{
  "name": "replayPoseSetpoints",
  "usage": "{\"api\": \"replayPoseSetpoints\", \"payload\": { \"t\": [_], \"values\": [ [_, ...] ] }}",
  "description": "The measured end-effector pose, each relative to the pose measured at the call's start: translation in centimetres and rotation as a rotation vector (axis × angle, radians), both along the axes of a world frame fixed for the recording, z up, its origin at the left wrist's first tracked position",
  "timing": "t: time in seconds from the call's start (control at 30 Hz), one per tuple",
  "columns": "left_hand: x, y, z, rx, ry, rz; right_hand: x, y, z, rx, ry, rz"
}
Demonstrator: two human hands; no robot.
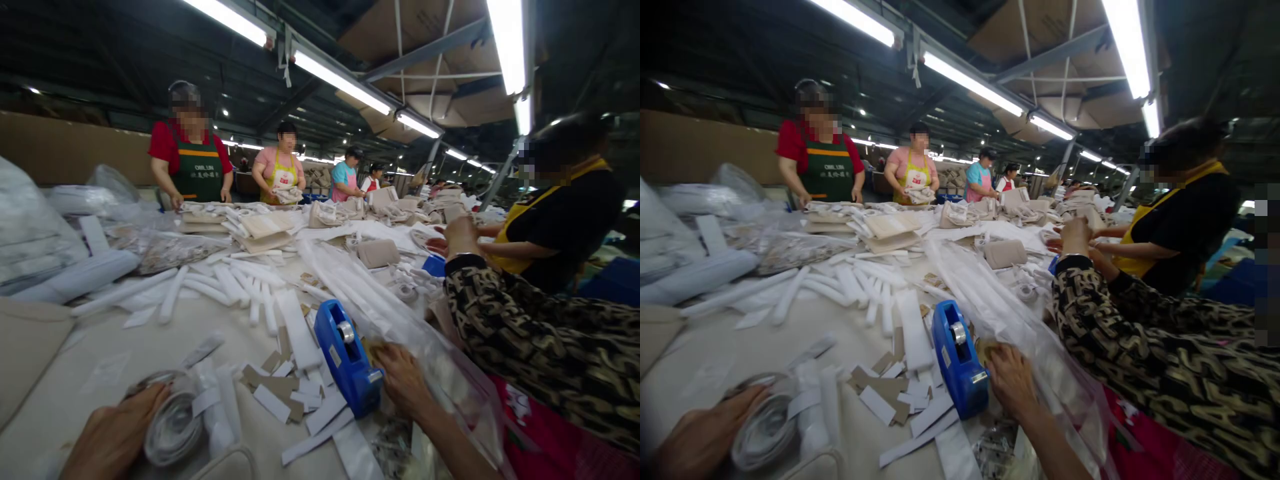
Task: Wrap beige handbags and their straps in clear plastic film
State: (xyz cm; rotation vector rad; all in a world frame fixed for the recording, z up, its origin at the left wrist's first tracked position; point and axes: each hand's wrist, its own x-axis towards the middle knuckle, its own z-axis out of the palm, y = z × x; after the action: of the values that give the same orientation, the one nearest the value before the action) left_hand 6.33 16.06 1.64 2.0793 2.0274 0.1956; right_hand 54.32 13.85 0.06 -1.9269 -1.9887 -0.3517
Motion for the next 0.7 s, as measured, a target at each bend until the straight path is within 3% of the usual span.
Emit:
{"api": "replayPoseSetpoints", "payload": {
  "t": [0.2, 0.37, 0.47, 0.57, 0.7],
  "values": [
    [2.0, -0.8, 2.6, -0.1, 0.02, 0.018, 0.5, -2.1, 1.0, 0.335, 0.179, -0.018],
    [2.1, -0.5, 2.7, -0.069, 0.05, 0.002, -6.2, -4.9, 1.1, 0.174, 0.353, 0.157],
    [1.9, -0.6, 2.4, -0.068, 0.048, 0.021, -10.4, -3.5, 0.2, 0.092, 0.242, 0.236],
    [2.0, -0.8, 2.3, -0.062, 0.023, 0.035, -12.9, -0.4, -0.5, 0.053, 0.014, 0.322],
    [2.1, -0.8, 2.3, -0.048, 0.009, 0.03, -14.4, 2.8, -0.6, -0.02, -0.149, 0.246]
  ]
}}
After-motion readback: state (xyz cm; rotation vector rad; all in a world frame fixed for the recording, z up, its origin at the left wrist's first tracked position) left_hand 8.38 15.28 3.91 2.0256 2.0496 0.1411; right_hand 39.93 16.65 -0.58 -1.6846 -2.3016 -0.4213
